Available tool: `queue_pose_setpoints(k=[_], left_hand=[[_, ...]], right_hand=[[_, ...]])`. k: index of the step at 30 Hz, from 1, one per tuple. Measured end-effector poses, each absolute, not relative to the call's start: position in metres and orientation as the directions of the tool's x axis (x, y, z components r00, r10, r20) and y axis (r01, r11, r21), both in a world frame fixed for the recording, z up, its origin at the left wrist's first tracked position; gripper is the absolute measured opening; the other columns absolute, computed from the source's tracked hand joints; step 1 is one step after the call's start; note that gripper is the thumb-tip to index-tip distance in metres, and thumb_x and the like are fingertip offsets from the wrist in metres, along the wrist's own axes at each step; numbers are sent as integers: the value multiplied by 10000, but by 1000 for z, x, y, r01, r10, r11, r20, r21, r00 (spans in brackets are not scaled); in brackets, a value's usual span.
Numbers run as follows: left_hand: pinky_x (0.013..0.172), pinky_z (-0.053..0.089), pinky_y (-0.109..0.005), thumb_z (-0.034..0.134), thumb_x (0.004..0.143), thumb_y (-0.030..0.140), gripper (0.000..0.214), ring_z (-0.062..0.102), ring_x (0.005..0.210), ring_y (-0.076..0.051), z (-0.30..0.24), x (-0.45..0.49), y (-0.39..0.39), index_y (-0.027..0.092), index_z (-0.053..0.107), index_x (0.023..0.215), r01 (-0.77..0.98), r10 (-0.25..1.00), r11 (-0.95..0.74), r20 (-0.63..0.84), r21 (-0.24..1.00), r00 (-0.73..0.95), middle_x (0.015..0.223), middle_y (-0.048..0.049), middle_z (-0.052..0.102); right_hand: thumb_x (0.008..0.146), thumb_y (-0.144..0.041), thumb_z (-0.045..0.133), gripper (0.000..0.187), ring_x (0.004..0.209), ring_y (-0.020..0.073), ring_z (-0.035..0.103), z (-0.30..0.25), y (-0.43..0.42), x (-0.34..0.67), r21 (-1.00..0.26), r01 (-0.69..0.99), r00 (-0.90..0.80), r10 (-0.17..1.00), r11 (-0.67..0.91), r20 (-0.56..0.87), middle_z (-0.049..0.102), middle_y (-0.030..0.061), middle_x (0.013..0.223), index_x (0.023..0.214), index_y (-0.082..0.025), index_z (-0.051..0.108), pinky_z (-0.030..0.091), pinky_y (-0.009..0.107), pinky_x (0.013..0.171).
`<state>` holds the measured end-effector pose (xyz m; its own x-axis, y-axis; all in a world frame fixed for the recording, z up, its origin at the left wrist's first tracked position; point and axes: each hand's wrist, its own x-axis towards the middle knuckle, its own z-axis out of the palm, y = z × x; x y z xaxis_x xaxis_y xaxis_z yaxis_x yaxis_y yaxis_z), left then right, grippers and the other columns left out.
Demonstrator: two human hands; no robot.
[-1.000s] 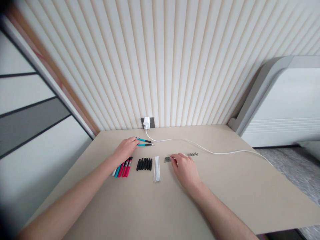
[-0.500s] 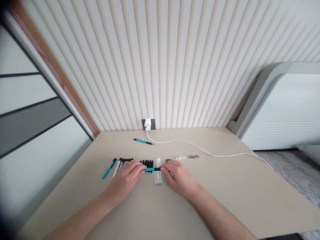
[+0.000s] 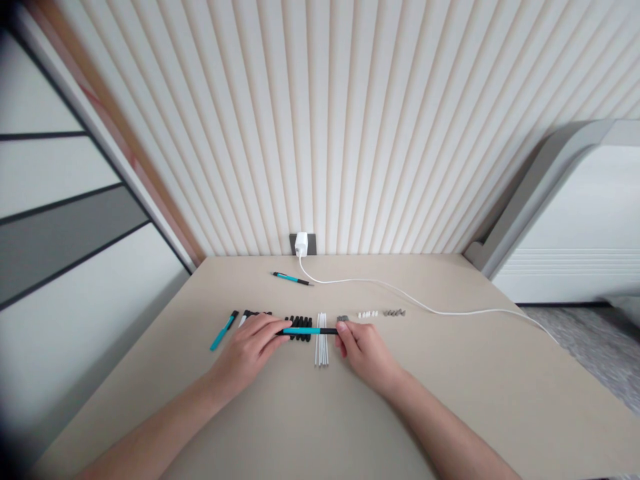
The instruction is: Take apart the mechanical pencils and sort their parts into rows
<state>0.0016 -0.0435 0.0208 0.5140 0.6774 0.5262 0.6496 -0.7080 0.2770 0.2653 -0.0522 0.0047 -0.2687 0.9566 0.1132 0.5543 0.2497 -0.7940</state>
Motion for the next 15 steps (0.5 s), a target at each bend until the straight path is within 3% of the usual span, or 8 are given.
queue_pose_setpoints(k=[8,15], left_hand=[[789,477,-317,574,920,290,154,602,849,-176,15,1,-42,185,622,1023,644,715,-680,515,351,473,903,-42,656],[776,454,-322,560,925,298,160,583,814,-179,19,-2,-40,178,642,994,615,676,-727,481,307,559,859,-40,667]], right_hand=[[998,-448,311,510,501,103,453,0,-48,269,-808,533,-270,956,250,117,488,-26,520,605,-187,508,335,230,527],[992,-456,326,507,502,102,422,4,-49,271,-814,527,-294,951,245,96,451,-34,518,598,-183,493,320,234,519]])
